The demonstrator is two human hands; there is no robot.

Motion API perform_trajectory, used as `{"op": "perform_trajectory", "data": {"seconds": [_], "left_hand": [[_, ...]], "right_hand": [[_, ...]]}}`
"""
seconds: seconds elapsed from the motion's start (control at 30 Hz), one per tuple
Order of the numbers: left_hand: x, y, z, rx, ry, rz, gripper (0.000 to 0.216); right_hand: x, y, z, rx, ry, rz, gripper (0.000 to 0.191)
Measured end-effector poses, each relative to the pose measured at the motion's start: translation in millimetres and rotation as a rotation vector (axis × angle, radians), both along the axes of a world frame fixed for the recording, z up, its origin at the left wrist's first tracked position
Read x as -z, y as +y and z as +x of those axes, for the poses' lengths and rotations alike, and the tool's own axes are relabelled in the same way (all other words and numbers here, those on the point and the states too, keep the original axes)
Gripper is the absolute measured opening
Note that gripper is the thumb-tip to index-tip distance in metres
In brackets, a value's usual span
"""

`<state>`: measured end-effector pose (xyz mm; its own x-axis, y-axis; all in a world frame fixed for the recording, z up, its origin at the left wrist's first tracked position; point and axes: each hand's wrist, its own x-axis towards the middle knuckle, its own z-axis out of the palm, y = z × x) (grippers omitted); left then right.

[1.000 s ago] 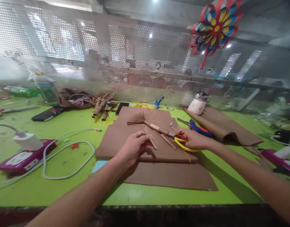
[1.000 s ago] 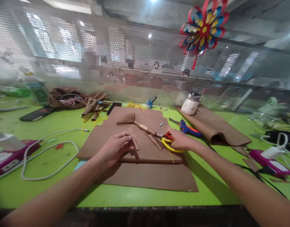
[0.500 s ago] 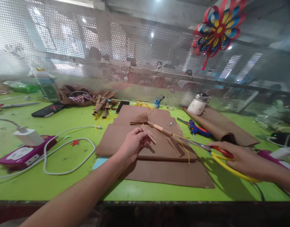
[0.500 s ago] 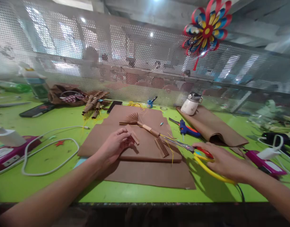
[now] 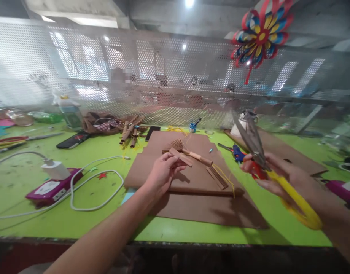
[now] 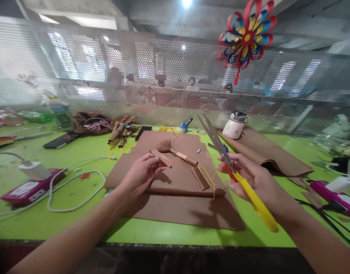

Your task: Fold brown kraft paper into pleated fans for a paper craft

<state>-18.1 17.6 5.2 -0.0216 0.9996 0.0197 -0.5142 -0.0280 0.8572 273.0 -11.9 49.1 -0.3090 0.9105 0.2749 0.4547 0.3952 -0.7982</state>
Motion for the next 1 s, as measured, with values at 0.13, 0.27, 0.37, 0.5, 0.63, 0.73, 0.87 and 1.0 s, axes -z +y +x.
{"op": "perform_trajectory", "data": {"seconds": [0.13, 0.27, 0.37, 0.5, 0.63, 0.73, 0.87, 1.0], "left_hand": [[-5.7, -4.5, -1.7, -0.058, -0.023, 0.024, 0.009], [-10.1, -6.8, -2.8, -0.151, -0.034, 0.072, 0.011], [-13.4, -6.5, -4.5, -0.212, -0.047, 0.086, 0.011], [-16.5, -6.5, -5.8, -0.247, -0.056, 0.093, 0.014], [-19.5, -8.0, -4.7, -0.282, -0.05, 0.09, 0.015], [-21.6, -9.5, -3.0, -0.289, -0.043, 0.076, 0.015], [-21.6, -10.9, -1.1, -0.273, -0.024, 0.053, 0.015], [-20.1, -10.6, -0.9, -0.256, -0.004, 0.053, 0.016]], "right_hand": [[3.0, 13.4, -46.2, -0.021, -0.155, 0.166, 0.041], [12.3, 26.1, -70.9, -0.003, -0.445, 0.358, 0.041], [19.5, 33.6, -75.9, -0.032, -0.541, 0.39, 0.043], [28.8, 40.2, -76.6, -0.033, -0.587, 0.456, 0.045], [34.9, 40.5, -73.3, -0.014, -0.609, 0.504, 0.044], [36.0, 38.3, -70.0, -0.013, -0.619, 0.497, 0.045], [36.0, 36.2, -68.1, -0.013, -0.628, 0.486, 0.045], [36.8, 34.9, -68.0, -0.008, -0.633, 0.492, 0.044]]}}
